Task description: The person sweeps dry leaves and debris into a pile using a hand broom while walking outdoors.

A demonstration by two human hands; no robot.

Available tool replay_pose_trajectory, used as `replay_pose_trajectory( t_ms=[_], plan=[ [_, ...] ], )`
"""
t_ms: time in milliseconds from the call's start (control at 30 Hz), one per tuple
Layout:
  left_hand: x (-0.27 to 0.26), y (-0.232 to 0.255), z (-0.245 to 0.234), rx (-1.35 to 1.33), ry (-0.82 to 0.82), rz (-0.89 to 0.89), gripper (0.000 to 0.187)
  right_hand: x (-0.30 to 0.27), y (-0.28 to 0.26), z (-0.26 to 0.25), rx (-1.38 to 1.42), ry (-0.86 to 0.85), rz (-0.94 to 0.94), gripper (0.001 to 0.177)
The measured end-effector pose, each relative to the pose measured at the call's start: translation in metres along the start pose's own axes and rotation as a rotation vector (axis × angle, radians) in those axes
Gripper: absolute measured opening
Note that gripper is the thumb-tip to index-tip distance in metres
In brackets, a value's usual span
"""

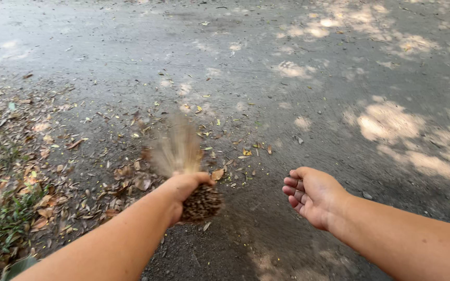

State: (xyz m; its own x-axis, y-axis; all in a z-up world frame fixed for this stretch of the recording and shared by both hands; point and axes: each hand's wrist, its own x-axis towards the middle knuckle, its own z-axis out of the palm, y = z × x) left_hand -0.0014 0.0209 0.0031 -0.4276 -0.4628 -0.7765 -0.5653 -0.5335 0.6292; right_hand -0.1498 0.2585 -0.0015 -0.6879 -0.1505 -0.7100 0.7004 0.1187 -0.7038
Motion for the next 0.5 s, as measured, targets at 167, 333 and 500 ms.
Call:
replay_pose_trajectory(
  t_ms=[167,333,500],
  plan=[
    [-0.010,-0.008,0.006,-0.207,-0.456,-0.237,0.035,-0.001,-0.005,0.011,0.011,-0.027,-0.006,0.008],
    [-0.019,-0.039,0.003,-0.341,-0.530,-0.487,0.036,0.001,-0.007,0.014,0.008,-0.019,-0.022,0.008],
    [-0.015,-0.021,-0.050,-0.270,-0.123,-0.434,0.038,0.004,-0.011,0.014,0.032,-0.043,-0.040,0.008]
  ],
)
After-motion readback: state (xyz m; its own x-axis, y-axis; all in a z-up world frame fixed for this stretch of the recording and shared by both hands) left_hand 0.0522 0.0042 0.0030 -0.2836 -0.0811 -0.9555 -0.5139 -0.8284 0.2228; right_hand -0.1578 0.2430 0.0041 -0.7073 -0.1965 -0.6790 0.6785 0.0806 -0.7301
